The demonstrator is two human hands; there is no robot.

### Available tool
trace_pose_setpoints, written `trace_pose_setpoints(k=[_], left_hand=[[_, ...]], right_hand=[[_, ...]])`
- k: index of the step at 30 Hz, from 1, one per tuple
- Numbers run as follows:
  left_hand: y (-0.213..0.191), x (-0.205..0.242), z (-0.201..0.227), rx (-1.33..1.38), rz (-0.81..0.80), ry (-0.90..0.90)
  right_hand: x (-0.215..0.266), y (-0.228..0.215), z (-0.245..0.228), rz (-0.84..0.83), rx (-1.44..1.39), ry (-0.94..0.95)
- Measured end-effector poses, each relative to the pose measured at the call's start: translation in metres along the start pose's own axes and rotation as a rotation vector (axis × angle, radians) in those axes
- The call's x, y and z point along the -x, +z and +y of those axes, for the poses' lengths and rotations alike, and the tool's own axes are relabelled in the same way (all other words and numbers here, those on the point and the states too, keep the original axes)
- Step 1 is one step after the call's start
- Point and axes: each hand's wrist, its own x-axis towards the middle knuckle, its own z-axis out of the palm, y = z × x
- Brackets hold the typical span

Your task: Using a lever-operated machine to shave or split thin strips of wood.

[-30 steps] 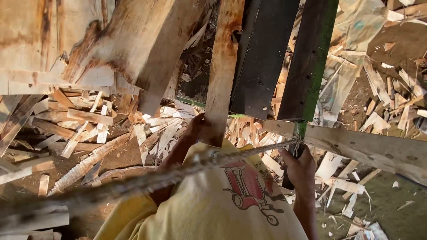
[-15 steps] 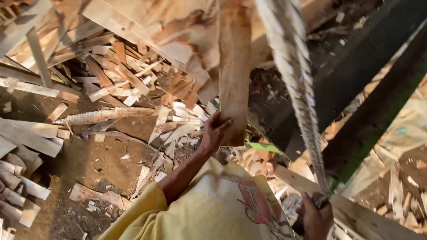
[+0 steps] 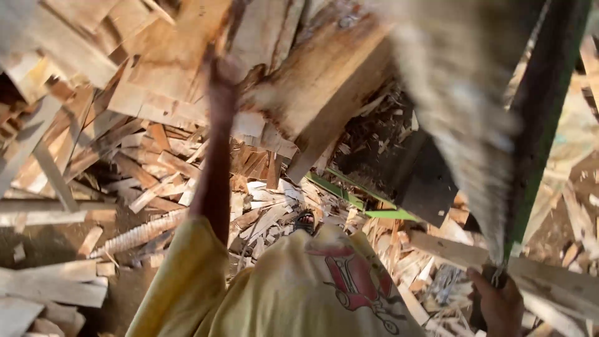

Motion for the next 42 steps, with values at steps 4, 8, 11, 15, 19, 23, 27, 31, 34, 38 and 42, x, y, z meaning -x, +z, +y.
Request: trace_pose_setpoints(k=[4, 8, 11, 15, 19, 23, 27, 31, 34, 38, 42], left_hand=[[0.048, 0.147, 0.082, -0.140, -0.244, -0.154], [0.054, 0.210, 0.071, 0.088, -0.073, -0.640], [0.058, 0.213, 0.044, 0.286, -0.276, -0.748], [0.058, 0.177, 0.074, 0.433, -0.582, -0.773], [0.061, 0.158, 0.082, 0.801, -0.703, -0.782], [0.065, 0.151, 0.119, 0.960, -0.727, -0.971], [0.083, 0.206, 0.149, 1.044, -0.730, -1.056], [0.092, 0.291, 0.189, 0.968, -0.883, -1.369], [0.099, 0.366, 0.132, 1.153, -1.032, -1.234], [0.057, 0.334, 0.165, 0.453, -1.340, -1.117], [0.034, 0.300, 0.151, -0.314, -0.847, -0.013]], right_hand=[[0.058, 0.008, -0.040, 0.183, 0.152, -0.078], [0.061, 0.006, -0.035, 0.221, 0.227, -0.062], [0.059, 0.005, -0.026, 0.313, 0.488, -0.233], [0.070, 0.008, -0.040, 0.322, 0.544, -0.212], [0.091, 0.017, -0.040, 0.502, 0.698, -0.460], [0.111, 0.081, -0.040, 0.814, 0.409, -0.994], [0.109, 0.153, -0.085, -0.061, -0.148, -0.903], [-0.005, 0.231, -0.059, -0.784, -0.802, -0.175], [-0.034, 0.258, -0.069, -0.535, -0.480, 0.025], [-0.044, 0.250, -0.055, -0.548, -0.353, -0.140], [-0.013, 0.223, -0.089, -0.512, -0.442, -0.207]])
